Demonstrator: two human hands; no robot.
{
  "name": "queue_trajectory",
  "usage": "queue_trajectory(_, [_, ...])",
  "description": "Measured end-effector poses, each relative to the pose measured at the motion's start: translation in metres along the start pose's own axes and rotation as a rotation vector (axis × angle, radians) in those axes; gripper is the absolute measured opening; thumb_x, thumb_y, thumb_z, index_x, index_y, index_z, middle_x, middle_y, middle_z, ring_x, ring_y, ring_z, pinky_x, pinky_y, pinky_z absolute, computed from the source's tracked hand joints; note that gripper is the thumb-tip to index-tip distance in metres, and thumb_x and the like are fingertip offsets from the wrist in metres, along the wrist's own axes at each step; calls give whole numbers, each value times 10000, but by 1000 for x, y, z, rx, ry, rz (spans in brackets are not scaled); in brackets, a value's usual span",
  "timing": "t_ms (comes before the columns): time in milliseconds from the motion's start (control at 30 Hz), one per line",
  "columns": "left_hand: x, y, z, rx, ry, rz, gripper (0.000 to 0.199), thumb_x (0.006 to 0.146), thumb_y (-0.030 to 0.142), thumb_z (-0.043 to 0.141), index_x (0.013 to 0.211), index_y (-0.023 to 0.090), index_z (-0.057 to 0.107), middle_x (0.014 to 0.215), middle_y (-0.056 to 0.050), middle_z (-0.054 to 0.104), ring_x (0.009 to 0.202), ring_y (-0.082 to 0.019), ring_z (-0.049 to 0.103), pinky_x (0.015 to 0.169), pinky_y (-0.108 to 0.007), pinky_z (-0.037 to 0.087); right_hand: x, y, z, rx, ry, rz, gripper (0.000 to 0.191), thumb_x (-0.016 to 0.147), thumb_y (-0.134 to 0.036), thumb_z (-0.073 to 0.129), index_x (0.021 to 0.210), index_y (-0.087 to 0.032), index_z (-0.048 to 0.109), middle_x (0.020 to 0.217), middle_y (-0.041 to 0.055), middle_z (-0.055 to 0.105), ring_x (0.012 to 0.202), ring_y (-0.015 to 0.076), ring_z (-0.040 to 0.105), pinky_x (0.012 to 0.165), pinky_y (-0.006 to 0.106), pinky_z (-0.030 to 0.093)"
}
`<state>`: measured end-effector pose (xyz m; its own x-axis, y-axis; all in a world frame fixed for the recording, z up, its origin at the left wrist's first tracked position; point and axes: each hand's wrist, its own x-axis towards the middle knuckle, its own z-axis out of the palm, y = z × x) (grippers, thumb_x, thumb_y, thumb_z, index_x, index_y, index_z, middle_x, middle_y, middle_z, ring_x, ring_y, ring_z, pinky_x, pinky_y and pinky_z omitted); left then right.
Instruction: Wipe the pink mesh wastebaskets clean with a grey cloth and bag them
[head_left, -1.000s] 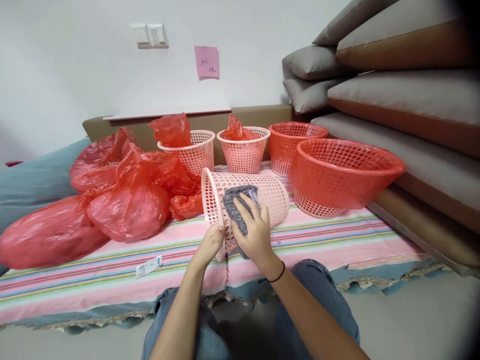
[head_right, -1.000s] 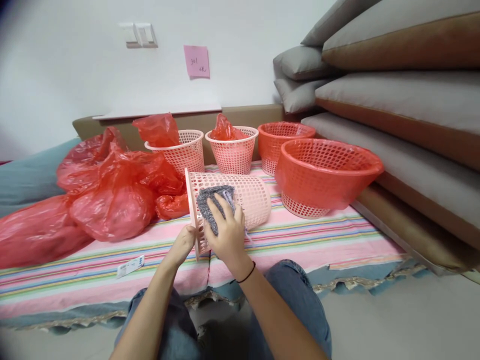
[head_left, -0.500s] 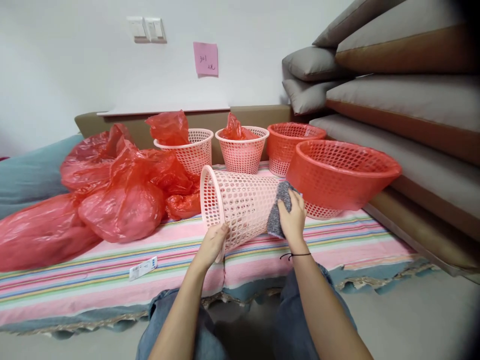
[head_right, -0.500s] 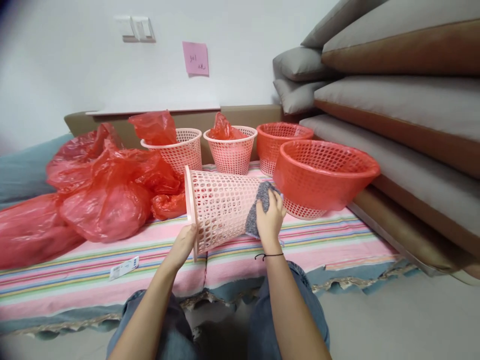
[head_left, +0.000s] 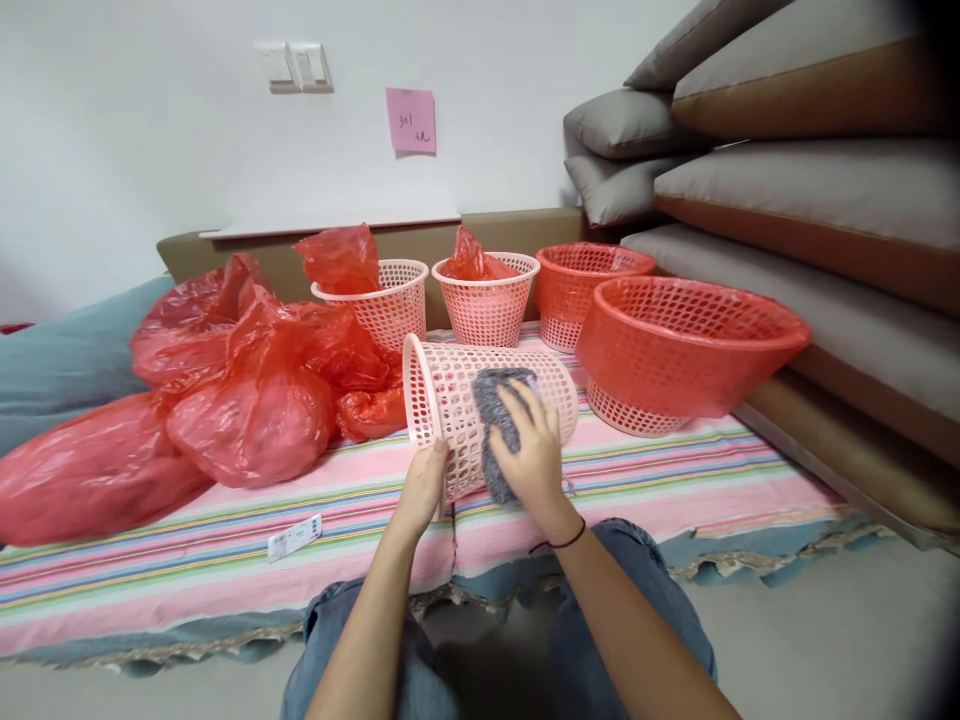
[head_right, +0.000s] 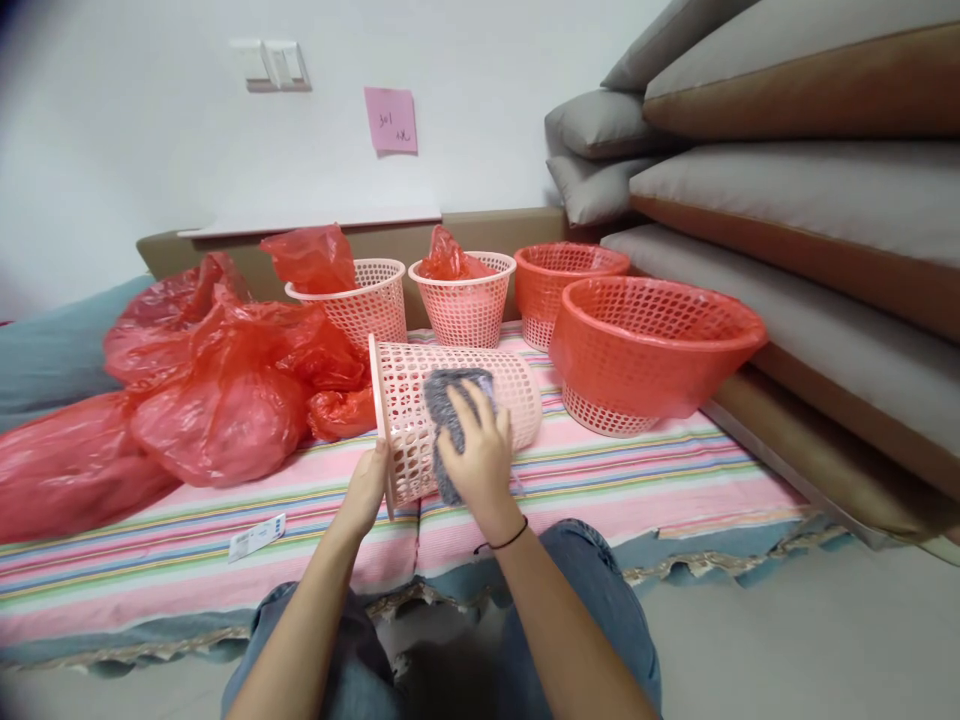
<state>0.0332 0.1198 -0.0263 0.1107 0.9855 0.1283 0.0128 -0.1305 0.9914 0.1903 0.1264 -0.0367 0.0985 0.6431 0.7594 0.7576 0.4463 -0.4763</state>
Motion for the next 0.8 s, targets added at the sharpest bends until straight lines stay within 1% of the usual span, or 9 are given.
queue_trajectory(67, [0,0,0,-39,-11,-44,790,658,856,510,882,134,738,836,-132,758,864,-320,702,840,-423,532,7,25,-1,-22,78,129,446,865,-239,493,1306,-211,559,1387,96,529,1286,264,458,1100,488,315])
queue_trajectory(167, [0,0,1,-71,-26,-57,784,662,836,538,926,125,738,919,-146,764,948,-336,697,895,-447,520,11,56,-3,-12,161,292,450,848,-273,493,1280,-176,574,1366,133,533,1282,288,466,1081,508,335])
queue_trajectory(267, [1,-3,3,-108,-45,-45,751,688,803,553,952,122,730,991,-152,758,1016,-336,681,933,-457,505,10,65,-2,-6,191,338,457,839,-285,494,1275,-172,574,1366,141,527,1276,296,471,1073,515,343])
queue_trajectory(367, [2,-6,6,-169,-52,-44,737,694,790,559,967,126,722,990,-149,757,1020,-328,679,921,-459,513,5,49,1,-22,165,233,458,848,-269,501,1296,-196,560,1387,123,514,1304,291,440,1089,521,321])
queue_trajectory(467, [4,-10,8,-181,-46,-29,714,708,779,554,951,128,716,929,-133,761,929,-303,699,883,-441,530,-5,19,2,19,51,21,472,852,-237,520,1323,-224,544,1400,90,511,1298,272,445,1090,486,329])
queue_trajectory(533, [4,-12,9,-164,-23,-2,682,719,759,563,924,127,714,882,-118,757,876,-284,700,849,-414,541,-12,-1,3,55,-24,-78,489,853,-225,528,1343,-235,534,1419,77,498,1269,268,468,1071,462,353])
queue_trajectory(633, [3,-11,9,-134,22,25,654,717,736,584,907,122,710,829,-95,741,839,-256,687,805,-371,550,-21,-18,3,87,-73,-150,505,847,-222,538,1352,-240,536,1435,64,486,1248,275,474,1054,449,367])
queue_trajectory(733, [2,-8,8,-101,41,34,613,664,698,661,872,123,707,745,-62,711,761,-228,667,743,-338,554,-24,-22,2,88,-75,-167,501,848,-223,540,1349,-239,542,1436,55,487,1237,280,469,1055,454,363])
queue_trajectory(800, [1,-4,8,-74,42,40,526,610,627,740,781,131,697,668,-35,675,672,-199,634,672,-309,545,-24,-20,2,82,-72,-165,500,854,-227,540,1353,-231,537,1440,59,482,1238,287,457,1061,469,356])
